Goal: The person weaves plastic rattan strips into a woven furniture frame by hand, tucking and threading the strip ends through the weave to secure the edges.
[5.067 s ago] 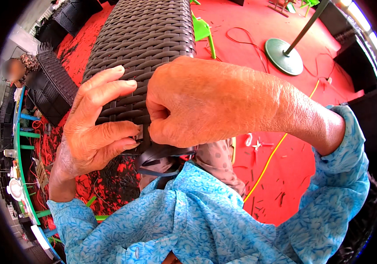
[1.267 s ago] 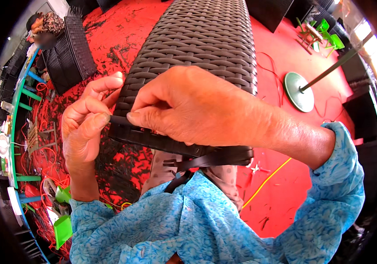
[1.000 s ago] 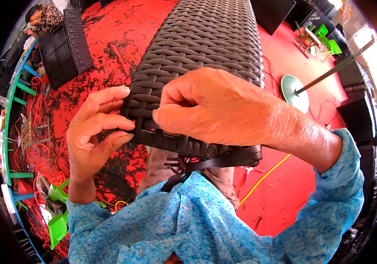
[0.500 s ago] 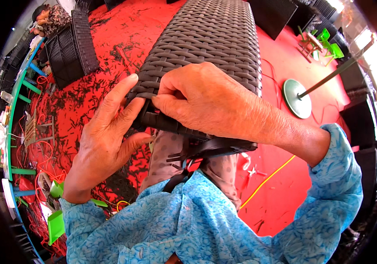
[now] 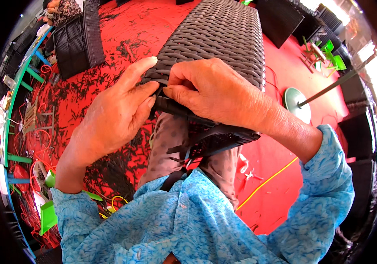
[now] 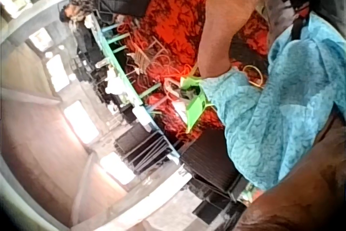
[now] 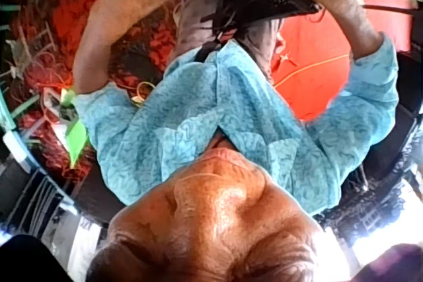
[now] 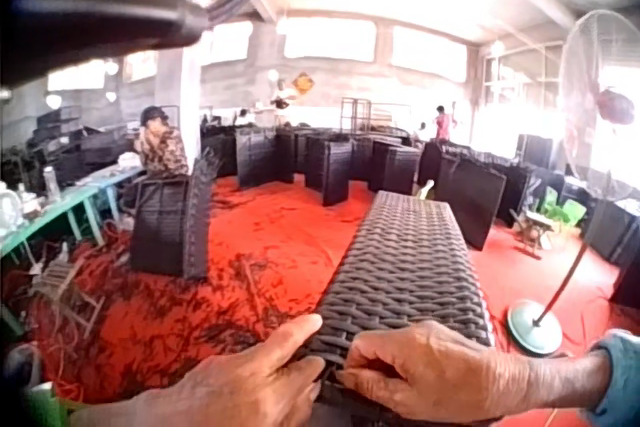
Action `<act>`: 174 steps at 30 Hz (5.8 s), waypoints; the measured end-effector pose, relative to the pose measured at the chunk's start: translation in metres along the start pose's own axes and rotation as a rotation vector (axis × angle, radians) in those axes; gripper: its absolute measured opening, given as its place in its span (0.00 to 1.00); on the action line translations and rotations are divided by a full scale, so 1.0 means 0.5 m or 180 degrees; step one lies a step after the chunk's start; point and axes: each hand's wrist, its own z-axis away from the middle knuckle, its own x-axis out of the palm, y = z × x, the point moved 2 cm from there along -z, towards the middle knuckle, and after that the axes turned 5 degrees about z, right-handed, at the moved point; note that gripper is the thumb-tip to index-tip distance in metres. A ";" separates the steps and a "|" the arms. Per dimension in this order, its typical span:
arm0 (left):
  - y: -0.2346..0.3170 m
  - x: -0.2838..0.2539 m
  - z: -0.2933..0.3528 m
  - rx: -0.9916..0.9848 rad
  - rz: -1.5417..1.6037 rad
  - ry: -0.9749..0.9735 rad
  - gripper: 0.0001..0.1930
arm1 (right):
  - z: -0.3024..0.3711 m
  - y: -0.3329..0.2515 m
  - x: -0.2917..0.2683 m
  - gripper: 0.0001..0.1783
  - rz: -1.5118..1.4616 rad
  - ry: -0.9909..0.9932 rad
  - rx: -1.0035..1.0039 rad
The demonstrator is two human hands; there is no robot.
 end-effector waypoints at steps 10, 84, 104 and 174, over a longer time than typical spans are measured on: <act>-0.042 -0.012 -0.028 0.0126 0.0847 0.0133 0.05 | 0.035 -0.003 0.013 0.09 0.0283 0.0412 -0.0065; -0.107 0.207 0.040 0.0113 0.5670 0.1076 0.08 | -0.030 -0.071 -0.017 0.11 -0.1442 -0.0619 0.2194; -0.103 0.202 0.054 0.0002 0.5440 0.1171 0.09 | -0.050 -0.059 -0.028 0.11 -0.1271 -0.0602 0.1572; -0.025 0.217 0.034 -0.0188 0.4525 0.1525 0.16 | -0.001 -0.124 -0.068 0.10 0.2179 -0.0768 0.0108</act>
